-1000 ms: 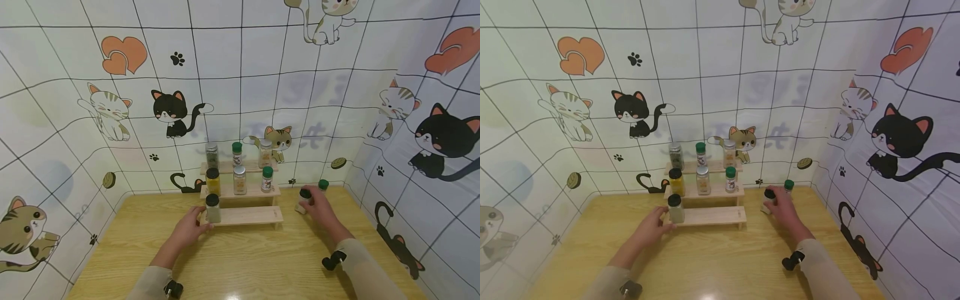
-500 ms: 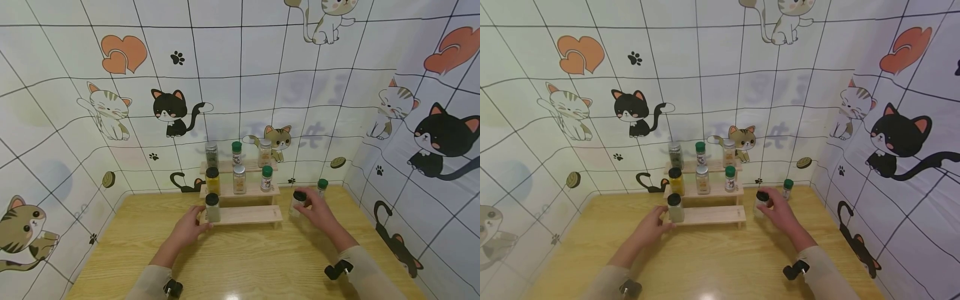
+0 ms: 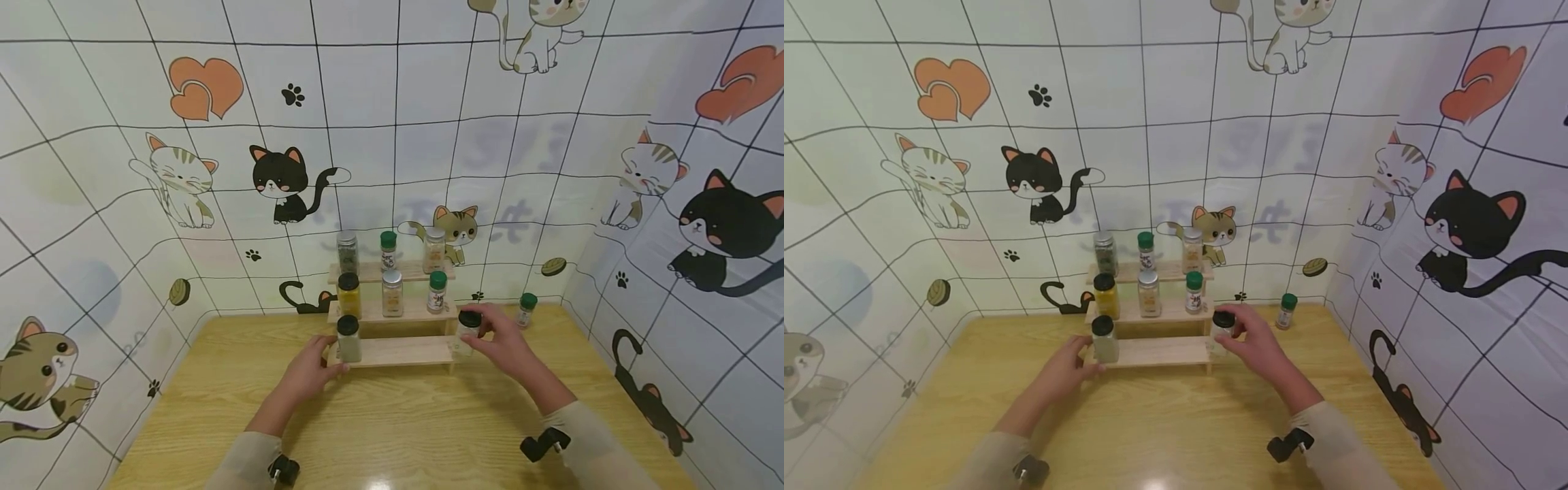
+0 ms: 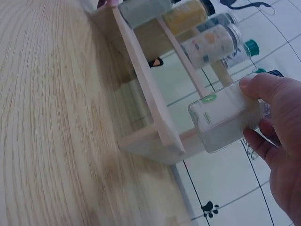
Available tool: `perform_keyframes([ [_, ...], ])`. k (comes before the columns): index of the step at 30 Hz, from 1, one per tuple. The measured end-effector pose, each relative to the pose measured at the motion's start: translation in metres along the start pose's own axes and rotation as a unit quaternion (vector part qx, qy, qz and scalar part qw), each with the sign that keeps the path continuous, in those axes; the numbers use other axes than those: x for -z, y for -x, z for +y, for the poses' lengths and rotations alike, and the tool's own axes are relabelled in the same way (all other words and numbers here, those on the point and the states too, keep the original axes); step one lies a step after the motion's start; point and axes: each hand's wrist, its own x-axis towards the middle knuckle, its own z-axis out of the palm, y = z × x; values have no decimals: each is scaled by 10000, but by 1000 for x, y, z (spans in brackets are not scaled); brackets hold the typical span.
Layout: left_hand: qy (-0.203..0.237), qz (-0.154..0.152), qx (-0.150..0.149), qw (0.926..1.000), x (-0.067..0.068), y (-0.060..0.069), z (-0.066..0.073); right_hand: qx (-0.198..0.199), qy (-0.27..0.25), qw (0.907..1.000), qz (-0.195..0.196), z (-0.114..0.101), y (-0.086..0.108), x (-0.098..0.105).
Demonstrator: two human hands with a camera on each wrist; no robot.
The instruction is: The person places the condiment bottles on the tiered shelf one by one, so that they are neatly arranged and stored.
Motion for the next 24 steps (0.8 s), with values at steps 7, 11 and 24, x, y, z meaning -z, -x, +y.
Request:
perform_keyframes([
  [7,8,13,-43,10000,1,2,0,279,-226,9991,-245,-20,-13,-17],
  [11,34,22,-54,10000,1,2,1,391,-452,9975,-383,-27,-22,-30],
  [24,95,2,-60,9999,1,1,0,412,-756,9909,-1032,-40,-46,-71],
])
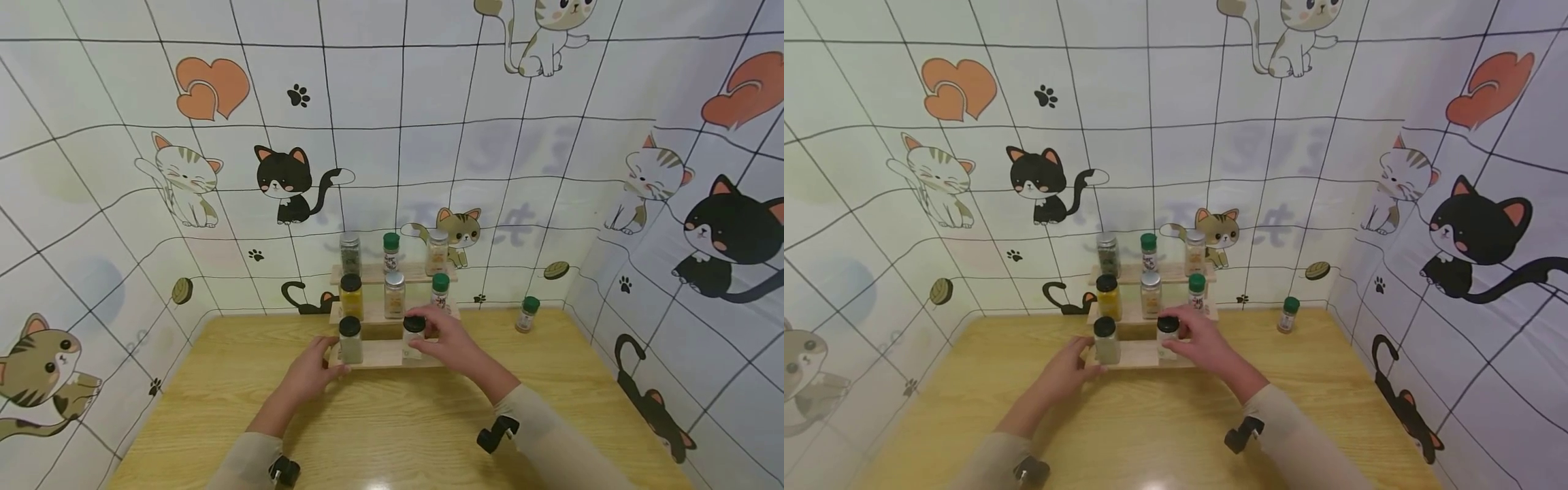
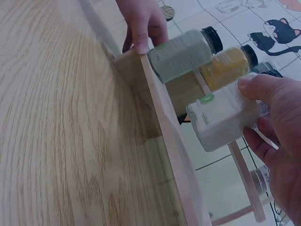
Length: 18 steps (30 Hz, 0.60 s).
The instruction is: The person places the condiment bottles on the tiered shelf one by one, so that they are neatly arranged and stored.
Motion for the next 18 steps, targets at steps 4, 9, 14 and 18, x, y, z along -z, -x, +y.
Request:
perform_keyframes([
  [4,8,-18,60,10000,-2,-1,-1,-46,-6,9998,-171,-6,-7,-7],
  [9,-2,-11,36,10000,-2,-3,-3,-13,53,9997,-246,-10,-12,-14],
  [14,2,-29,12,10000,-1,-3,-3,-64,-21,9997,-247,-8,-15,-18],
  [18,31,-28,49,10000,-2,-3,-3,-89,1,9997,-220,-4,-16,-21],
])
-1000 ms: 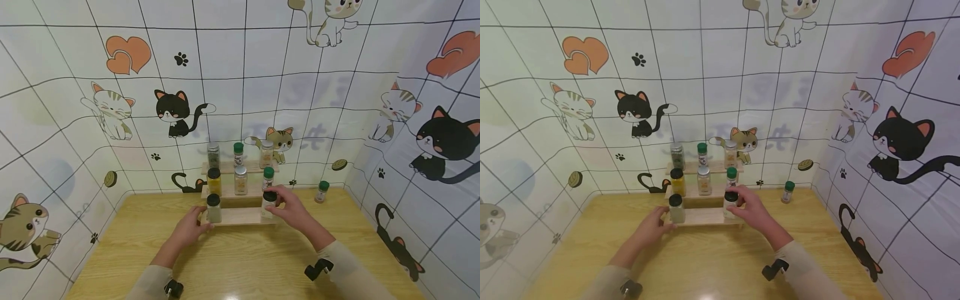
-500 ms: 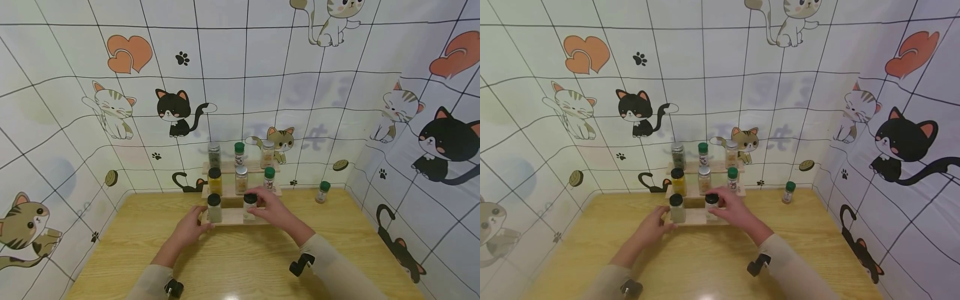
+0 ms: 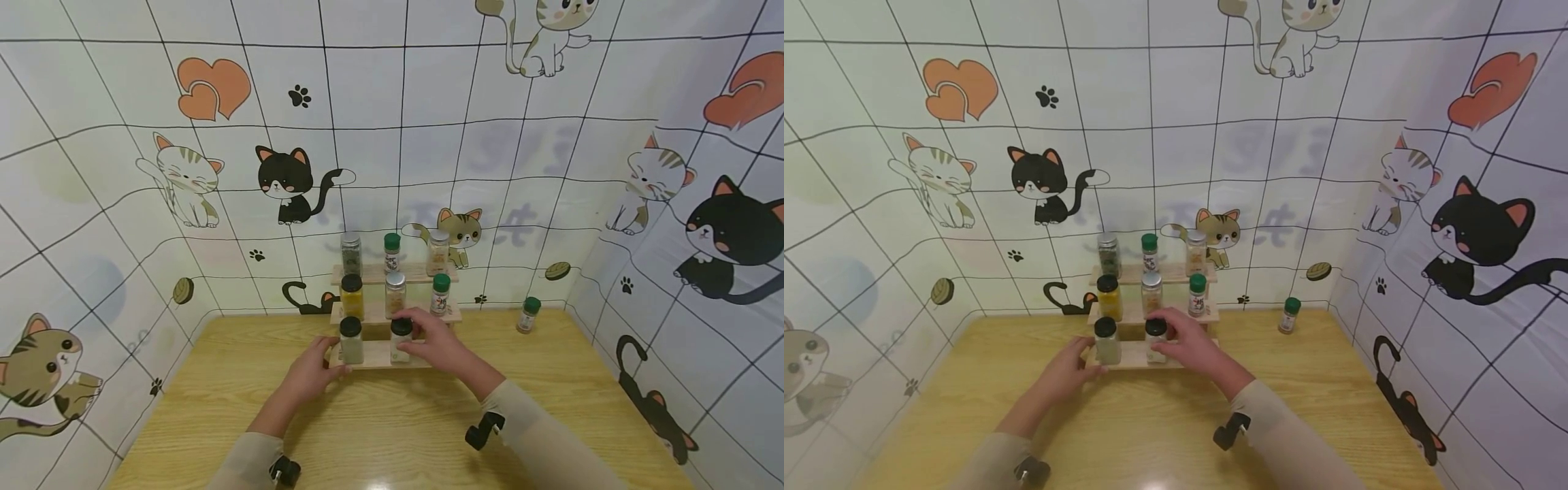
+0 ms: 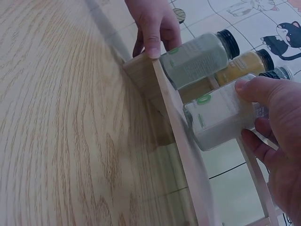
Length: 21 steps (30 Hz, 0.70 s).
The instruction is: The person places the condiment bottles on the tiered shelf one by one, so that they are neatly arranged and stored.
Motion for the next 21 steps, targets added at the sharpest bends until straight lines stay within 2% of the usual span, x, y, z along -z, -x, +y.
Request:
perform_keyframes([
  [9,-30,-2,10,10000,1,2,1,80,80,9999,-10,9,-1,-8],
  [21,-59,23,11,10000,2,4,4,112,32,9999,-93,7,0,-8],
])
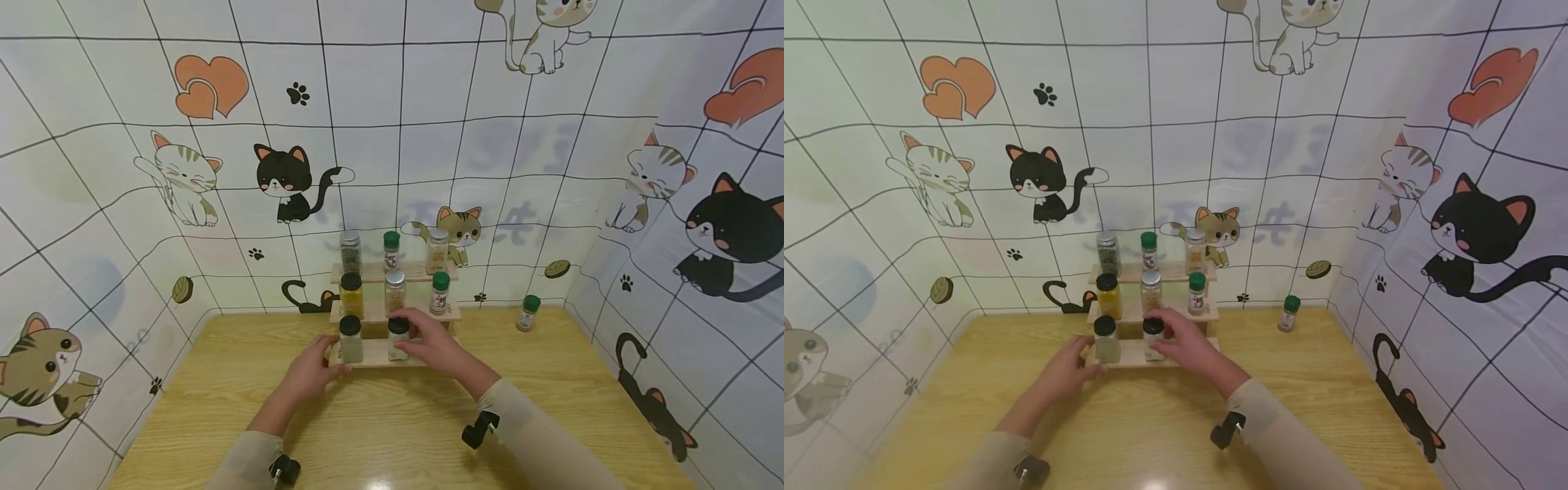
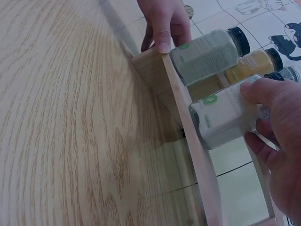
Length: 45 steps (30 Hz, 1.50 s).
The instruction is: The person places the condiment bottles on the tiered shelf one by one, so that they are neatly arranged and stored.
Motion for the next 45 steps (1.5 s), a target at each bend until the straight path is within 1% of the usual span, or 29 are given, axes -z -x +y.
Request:
perform_keyframes([
  [6,-37,-6,-17,10000,-1,-2,-3,-13,96,9999,89,-1,1,0],
  [9,-21,-4,-9,10000,-1,-2,-2,2,12,9998,175,-3,3,2],
  [13,24,-17,15,10000,-1,-2,-1,-98,-134,9993,337,-4,11,5],
  [17,23,-24,-1,10000,-1,-1,-2,-255,-120,9985,478,-2,21,12],
  [21,-3,-30,-11,10000,-1,-1,-1,-296,75,9971,698,1,32,23],
  [27,-39,2,-33,10000,-1,-2,-2,-256,437,9927,1095,15,47,45],
  [33,-49,36,-93,9999,-1,-3,-3,-654,533,9853,1486,34,66,70],
  [37,-38,19,-76,10000,-1,-2,-2,-870,610,9775,1824,47,78,86],
  [39,-41,8,-70,10000,0,-1,-1,-972,762,9699,2098,53,85,95],
  [41,-24,7,-75,10000,0,-1,0,-1095,880,9600,2421,59,91,103],
  [45,-10,12,-70,10000,1,-1,-1,-1461,1053,9338,3092,74,100,121],
])
